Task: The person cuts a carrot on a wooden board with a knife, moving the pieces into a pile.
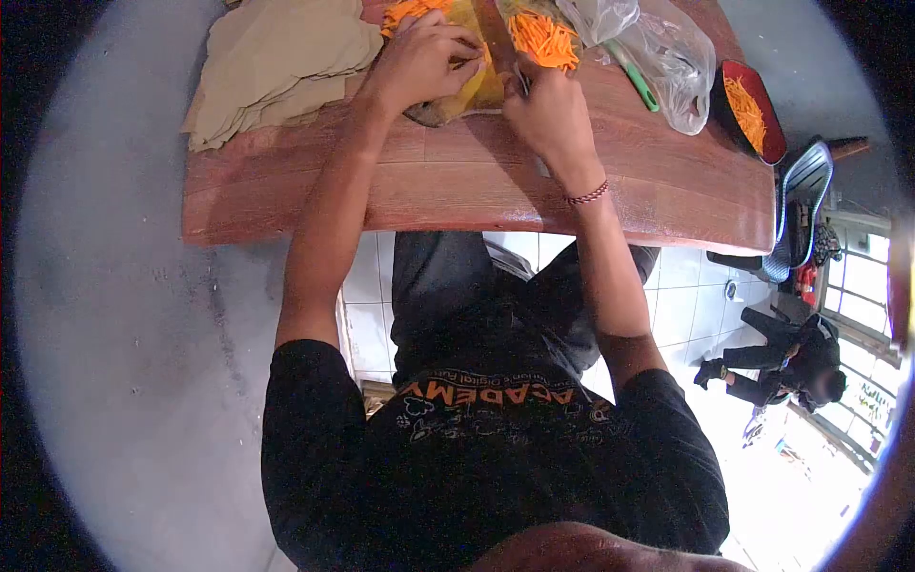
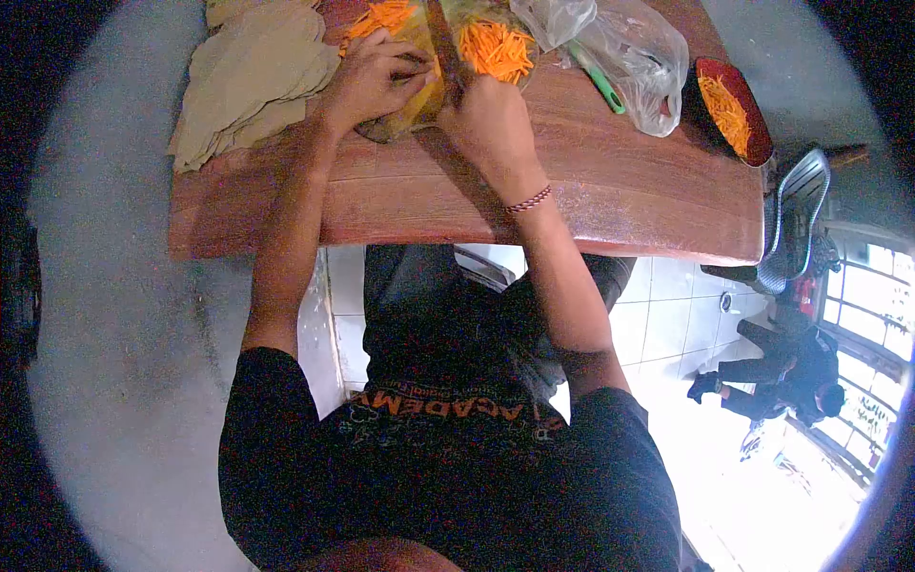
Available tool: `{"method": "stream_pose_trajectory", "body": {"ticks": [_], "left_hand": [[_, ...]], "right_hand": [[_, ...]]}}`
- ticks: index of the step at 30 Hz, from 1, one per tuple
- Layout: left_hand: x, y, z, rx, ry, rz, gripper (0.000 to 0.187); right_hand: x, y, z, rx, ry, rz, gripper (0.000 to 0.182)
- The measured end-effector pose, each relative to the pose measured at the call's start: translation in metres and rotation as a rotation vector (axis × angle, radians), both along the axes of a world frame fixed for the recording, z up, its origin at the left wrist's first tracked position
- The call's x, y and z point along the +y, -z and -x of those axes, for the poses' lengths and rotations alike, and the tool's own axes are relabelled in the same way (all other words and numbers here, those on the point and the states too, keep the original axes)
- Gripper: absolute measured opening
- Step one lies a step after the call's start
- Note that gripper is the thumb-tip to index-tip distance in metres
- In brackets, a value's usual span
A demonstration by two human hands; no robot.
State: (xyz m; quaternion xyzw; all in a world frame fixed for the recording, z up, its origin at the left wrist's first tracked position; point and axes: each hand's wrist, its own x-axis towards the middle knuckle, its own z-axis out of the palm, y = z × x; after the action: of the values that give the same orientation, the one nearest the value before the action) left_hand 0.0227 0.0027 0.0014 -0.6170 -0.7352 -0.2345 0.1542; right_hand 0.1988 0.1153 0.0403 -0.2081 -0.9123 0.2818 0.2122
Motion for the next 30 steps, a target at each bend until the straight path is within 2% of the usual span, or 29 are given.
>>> {"method": "stream_pose_trajectory", "body": {"ticks": [8, 11, 18, 26, 30], "left_hand": [[0.000, -0.002, 0.001, -0.077, 0.006, 0.071, 0.027], [0.000, -0.001, 0.001, -0.042, 0.006, 0.053, 0.027], [-0.001, -0.001, 0.001, -0.002, 0.006, 0.034, 0.024], [-0.002, 0.000, 0.000, -0.045, -0.015, 0.003, 0.022], [-0.003, -0.002, 0.001, -0.001, 0.028, 0.072, 0.026]], "right_hand": [[-0.003, 0.010, -0.002, -0.024, -0.040, -0.103, 0.016], [-0.010, 0.013, 0.006, -0.063, 0.021, -0.162, 0.025], [0.011, 0.017, 0.034, -0.038, 0.012, -0.188, 0.025], [0.009, 0.010, 0.009, 0.080, -0.021, -0.068, 0.019], [0.000, 0.006, 0.002, 0.004, -0.017, -0.057, 0.017]]}}
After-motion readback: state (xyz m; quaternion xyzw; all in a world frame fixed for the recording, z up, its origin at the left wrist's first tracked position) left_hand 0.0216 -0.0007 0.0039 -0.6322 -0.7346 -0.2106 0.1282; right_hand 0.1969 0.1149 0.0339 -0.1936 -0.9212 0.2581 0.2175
